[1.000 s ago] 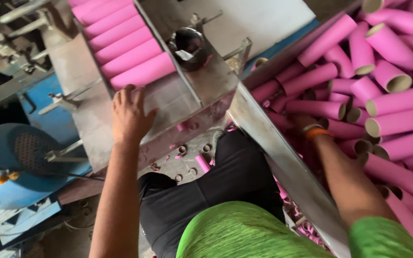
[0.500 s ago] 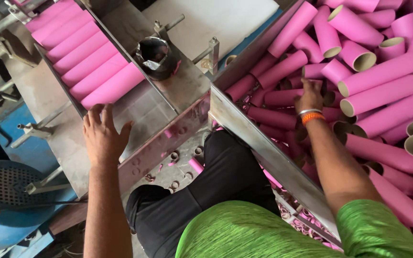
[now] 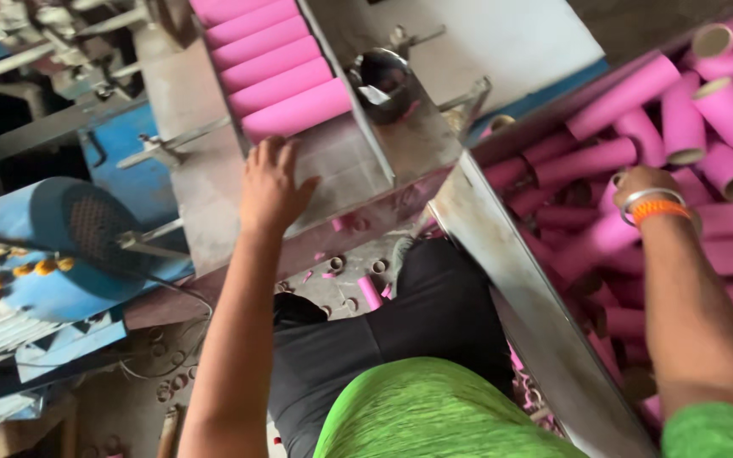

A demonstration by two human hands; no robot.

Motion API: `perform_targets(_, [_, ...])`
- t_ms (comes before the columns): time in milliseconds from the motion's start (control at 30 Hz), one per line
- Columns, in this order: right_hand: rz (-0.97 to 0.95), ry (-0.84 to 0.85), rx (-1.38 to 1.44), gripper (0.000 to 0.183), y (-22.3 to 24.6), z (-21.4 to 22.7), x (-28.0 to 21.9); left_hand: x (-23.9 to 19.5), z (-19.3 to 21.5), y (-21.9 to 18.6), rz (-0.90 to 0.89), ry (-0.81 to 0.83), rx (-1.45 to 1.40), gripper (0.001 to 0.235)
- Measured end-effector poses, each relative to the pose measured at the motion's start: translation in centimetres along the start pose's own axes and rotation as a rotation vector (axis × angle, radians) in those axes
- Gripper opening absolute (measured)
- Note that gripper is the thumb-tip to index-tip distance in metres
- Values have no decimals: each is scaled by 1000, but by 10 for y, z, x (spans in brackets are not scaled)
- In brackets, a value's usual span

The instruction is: The person repeatedly picks up pink paper rolls from a large pile on the right and places them onto a conveyor belt on the left. The person handles the rolls one by one, moving them from the pile to the machine.

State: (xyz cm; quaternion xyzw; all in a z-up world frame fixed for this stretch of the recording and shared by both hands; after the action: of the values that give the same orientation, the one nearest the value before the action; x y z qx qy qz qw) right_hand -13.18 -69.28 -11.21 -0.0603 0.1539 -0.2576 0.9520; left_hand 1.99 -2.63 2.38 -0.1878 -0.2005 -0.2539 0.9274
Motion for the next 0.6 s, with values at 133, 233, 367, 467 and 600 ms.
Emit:
perform_targets(133, [93,-120,84,37,18,77,-22,6,4,-4,-13,-31,-44,71])
perform_targets(233, [225,-318,498,39,47,151,-57,5,6,-4,30,-40,-115,69])
perform_targets(367, [491,-443,1302,43,121,238,-90,4,22,-3,58,-123,-314,62])
perform_targets(467, [628,-363,1603,47,226,254,-94,-1,40,-4,9,-239,-474,70])
perform_targets(600, [712,-540,1260,39,382,229,-95,-1,42,-16,-129,-209,-332,83])
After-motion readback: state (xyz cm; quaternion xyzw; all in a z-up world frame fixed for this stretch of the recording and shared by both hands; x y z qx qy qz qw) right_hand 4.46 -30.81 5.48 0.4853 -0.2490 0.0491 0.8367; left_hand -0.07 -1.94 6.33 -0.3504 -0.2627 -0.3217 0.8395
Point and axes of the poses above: each hand's wrist, its own x-axis towards the middle knuckle, its own z-axis out of the back of the hand, y = z × x, the point moved 5 cm from there along x, towards the middle knuckle, and after that the axes turned 3 degrees about -y, right-handed, at the moved point
